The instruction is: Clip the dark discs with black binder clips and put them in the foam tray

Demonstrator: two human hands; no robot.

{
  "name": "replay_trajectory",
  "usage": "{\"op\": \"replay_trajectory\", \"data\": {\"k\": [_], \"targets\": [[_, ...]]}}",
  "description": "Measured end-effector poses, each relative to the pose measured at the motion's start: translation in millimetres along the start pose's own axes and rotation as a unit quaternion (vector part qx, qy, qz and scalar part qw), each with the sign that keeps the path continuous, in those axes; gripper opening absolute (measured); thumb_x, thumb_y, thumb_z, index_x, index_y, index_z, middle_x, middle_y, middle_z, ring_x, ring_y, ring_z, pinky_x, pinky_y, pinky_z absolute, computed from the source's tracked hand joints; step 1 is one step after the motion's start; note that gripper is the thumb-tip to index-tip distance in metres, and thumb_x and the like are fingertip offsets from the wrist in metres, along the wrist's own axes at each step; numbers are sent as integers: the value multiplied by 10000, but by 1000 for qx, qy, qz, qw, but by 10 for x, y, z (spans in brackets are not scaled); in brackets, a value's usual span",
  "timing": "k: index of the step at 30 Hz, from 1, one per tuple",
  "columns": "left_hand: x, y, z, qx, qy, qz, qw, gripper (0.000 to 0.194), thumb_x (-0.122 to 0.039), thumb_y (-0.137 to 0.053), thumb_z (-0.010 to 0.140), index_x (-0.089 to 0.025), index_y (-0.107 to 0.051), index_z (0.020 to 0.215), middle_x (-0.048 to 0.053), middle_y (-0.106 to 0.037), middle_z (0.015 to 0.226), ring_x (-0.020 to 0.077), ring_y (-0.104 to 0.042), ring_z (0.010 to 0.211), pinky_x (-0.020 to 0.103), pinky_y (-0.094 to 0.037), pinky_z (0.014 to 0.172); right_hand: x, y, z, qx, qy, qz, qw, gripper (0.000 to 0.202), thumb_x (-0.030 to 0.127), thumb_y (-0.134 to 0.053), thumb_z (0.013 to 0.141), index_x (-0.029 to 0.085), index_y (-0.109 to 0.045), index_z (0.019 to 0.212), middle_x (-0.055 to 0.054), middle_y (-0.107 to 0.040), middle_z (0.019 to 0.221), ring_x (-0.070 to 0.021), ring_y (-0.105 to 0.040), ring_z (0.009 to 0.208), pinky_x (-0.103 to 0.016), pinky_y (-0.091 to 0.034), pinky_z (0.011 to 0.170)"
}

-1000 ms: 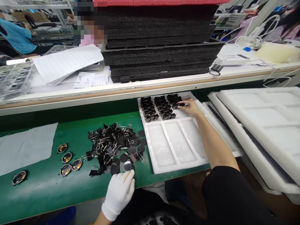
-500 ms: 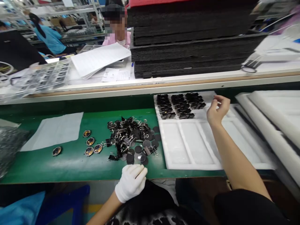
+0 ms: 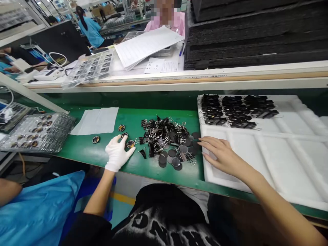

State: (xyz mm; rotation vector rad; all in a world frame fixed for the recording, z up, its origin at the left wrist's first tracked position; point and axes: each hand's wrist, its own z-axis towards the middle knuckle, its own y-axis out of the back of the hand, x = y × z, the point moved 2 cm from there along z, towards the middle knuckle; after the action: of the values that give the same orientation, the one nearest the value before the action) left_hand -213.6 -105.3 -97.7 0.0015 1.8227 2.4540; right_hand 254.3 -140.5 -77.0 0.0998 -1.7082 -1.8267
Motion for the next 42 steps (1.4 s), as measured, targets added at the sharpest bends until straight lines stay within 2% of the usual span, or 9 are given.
{"op": "replay_trajectory", "data": {"k": [5, 11, 17, 23, 25, 27, 31, 36, 42], "targets": [[51, -15, 245, 81, -100, 6, 992, 462, -565, -713, 848, -241, -744, 1176, 144, -658, 1369, 381, -560, 1263, 522, -336, 1075, 105, -117, 146, 45, -2, -69, 997, 400, 309, -481, 982, 197, -653, 1326, -188, -607, 1465, -405, -512, 1362, -623, -427, 1011], [39, -154, 260, 62, -139, -26, 988, 435, -524, -676, 890, -173, -706, 1146, 165, -731, 1213, 341, -644, 1154, 430, -402, 974, 283, -84, 236, 32, -80, -149, 985, 365, 182, -483, 956, 151, -690, 1256, -210, -624, 1397, -391, -520, 1291, -589, -396, 1017], [70, -215, 196, 48, -139, -17, 989, 410, -310, -455, 1003, -140, -681, 1299, 159, -759, 884, 322, -698, 835, 413, -431, 753, 389, -123, 331, 11, -176, -223, 959, 223, 321, -724, 871, 169, -778, 1025, -251, -513, 1461, -485, -406, 1339, -613, -397, 985], [-235, 85, -7, -132, 5, -208, 969, 386, -348, -515, 1009, -165, -622, 1332, 146, -744, 1135, 230, -746, 895, 400, -568, 878, 240, -237, 348, 12, -208, -166, 964, 269, 408, -774, 846, 187, -764, 1000, -236, -478, 1455, -486, -375, 1359, -622, -434, 964], [-506, 226, -48, -92, 66, -359, 926, 428, -387, -515, 1021, -191, -559, 1399, 93, -737, 1109, 174, -750, 780, 373, -611, 840, 171, -269, 347, 22, -221, -134, 966, 327, 472, -798, 819, 196, -747, 988, -225, -459, 1443, -480, -379, 1348, -612, -450, 945], [-821, 333, -55, 24, 96, -471, 877, 506, -412, -542, 1007, -177, -503, 1454, 107, -729, 1136, 167, -749, 732, 344, -635, 722, 134, -285, 350, 28, -224, -121, 967, 349, 494, -815, 802, 198, -735, 970, -222, -437, 1438, -477, -370, 1353, -608, -450, 949], [-1330, 439, -46, 187, 60, -586, 786, 505, -385, -508, 1018, -192, -475, 1483, 154, -673, 1317, 151, -759, 728, 289, -606, 621, 141, -290, 346, 22, -249, -84, 965, 321, 448, -848, 786, 201, -716, 943, -210, -376, 1487, -479, -328, 1397, -628, -411, 1010], [-1618, 442, -51, 255, 33, -631, 732, 466, -389, -445, 1040, -189, -513, 1455, 144, -690, 1311, 140, -751, 782, 266, -586, 658, 180, -317, 316, 8, -284, -61, 957, 354, 452, -858, 782, 223, -709, 1007, -201, -364, 1513, -474, -319, 1413, -637, -398, 1028], [-1753, 421, -69, 307, 74, -670, 672, 527, -472, -487, 1032, -167, -520, 1461, 97, -773, 933, 90, -571, 497, 225, -375, 450, 167, -362, 279, -4, -296, -38, 955, 312, 467, -872, 768, 270, -765, 984, -173, -430, 1483, -474, -327, 1412, -648, -393, 1026]]}}
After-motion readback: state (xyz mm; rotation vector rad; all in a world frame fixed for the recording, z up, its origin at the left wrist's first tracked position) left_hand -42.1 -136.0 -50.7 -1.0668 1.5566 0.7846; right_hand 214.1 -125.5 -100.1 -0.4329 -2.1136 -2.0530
